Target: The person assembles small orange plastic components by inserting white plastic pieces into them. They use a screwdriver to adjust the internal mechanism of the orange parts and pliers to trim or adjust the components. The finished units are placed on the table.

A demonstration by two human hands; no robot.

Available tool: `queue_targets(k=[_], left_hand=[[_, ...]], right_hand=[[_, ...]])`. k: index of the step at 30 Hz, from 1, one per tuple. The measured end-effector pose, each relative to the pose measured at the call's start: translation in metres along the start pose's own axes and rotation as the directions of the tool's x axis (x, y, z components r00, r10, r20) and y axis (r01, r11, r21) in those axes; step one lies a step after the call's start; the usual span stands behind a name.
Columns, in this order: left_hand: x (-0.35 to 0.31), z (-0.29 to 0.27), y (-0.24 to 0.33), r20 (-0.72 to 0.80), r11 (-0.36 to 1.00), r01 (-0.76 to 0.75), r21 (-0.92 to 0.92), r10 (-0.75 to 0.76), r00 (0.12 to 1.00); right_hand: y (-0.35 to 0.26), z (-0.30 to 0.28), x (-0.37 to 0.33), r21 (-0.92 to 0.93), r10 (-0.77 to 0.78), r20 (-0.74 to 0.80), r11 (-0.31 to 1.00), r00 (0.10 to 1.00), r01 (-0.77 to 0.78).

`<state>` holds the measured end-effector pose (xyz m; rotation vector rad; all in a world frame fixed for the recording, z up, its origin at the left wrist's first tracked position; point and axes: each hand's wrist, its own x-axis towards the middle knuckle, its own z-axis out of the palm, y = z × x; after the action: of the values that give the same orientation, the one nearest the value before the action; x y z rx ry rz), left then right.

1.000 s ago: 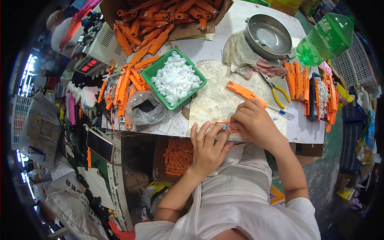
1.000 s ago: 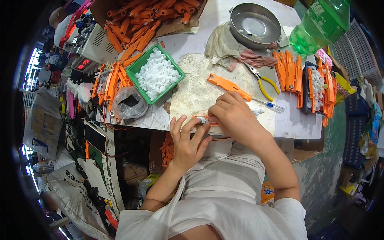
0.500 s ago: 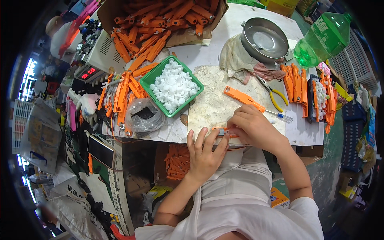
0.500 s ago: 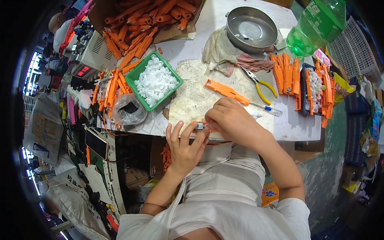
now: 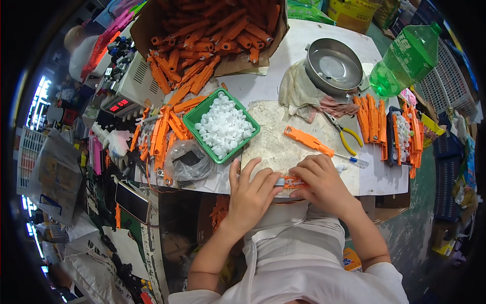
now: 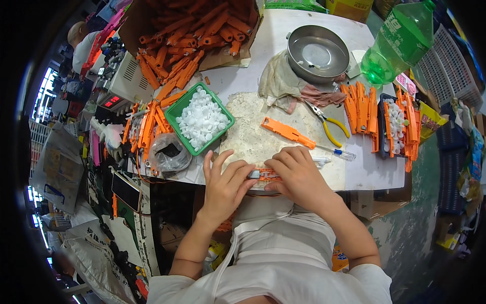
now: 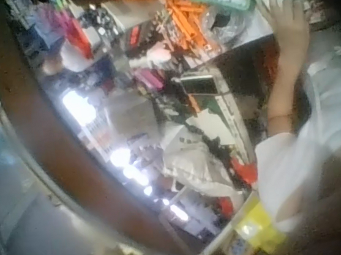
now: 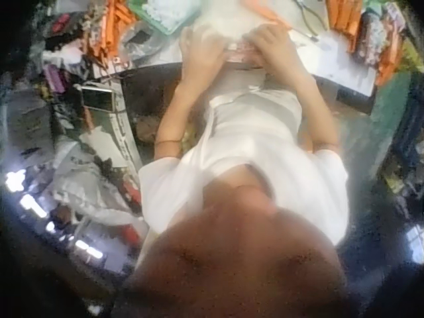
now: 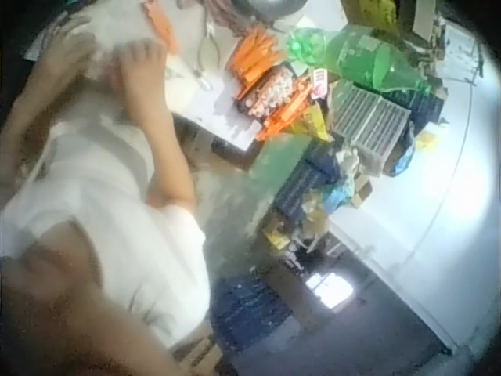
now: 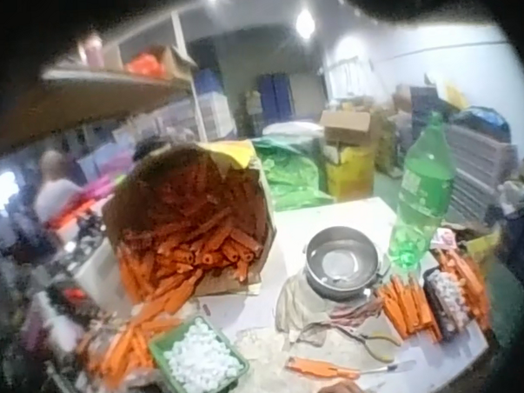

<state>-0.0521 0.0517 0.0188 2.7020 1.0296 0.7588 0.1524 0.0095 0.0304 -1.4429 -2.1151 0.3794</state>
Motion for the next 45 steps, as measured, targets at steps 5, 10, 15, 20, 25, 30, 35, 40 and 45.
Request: queue_targets(k=[5, 10, 15, 20, 25, 30, 35, 40, 45], left_hand=[[0.015, -0.008, -0.01, 0.123, 0.983, -0.181, 0.031, 0.176, 0.977], [0.01, -0.001, -0.011, 0.075, 0.942, -0.301, 0.149, 0.293, 0.953], [0.004, 0.004, -0.01, 0.037, 0.956, -0.269, 0.12, 0.267, 0.963], [0.018, -0.004, -0.012, 0.128, 0.98, -0.192, -0.046, 0.197, 0.972], [0.018, -0.005, -0.012, 0.155, 0.962, -0.269, 0.047, 0.26, 0.953], [0.0, 0.004, -0.01, 0.033, 0.932, -0.316, 0.179, 0.316, 0.948], [0.001, 0.007, -0.007, 0.001, 0.951, -0.252, 0.179, 0.256, 0.967], [0.0, 0.007, -0.008, -0.042, 0.959, -0.244, 0.146, 0.253, 0.967], [-0.001, -0.001, -0.004, -0.139, 0.962, -0.037, -0.27, -0.001, 0.99]], right_hand=[[0.003, 0.012, -0.005, -0.066, -0.039, -0.025, 0.997, 0.999, 0.037], [0.003, 0.014, -0.007, -0.089, -0.046, -0.056, 0.995, 0.997, 0.041], [0.002, 0.015, -0.007, -0.08, -0.049, -0.07, 0.996, 0.996, 0.044], [0.003, 0.014, -0.006, -0.076, -0.063, -0.064, 0.995, 0.996, 0.058], [0.003, 0.013, -0.006, -0.056, -0.058, -0.067, 0.997, 0.996, 0.054], [0.004, 0.016, -0.008, -0.065, -0.059, -0.075, 0.996, 0.995, 0.055], [0.005, 0.016, -0.008, -0.053, -0.056, -0.074, 0.997, 0.996, 0.052], [0.005, 0.016, -0.007, -0.057, -0.062, -0.101, 0.997, 0.993, 0.057], [0.003, 0.014, -0.007, -0.039, -0.027, -0.062, 0.999, 0.998, 0.025]])
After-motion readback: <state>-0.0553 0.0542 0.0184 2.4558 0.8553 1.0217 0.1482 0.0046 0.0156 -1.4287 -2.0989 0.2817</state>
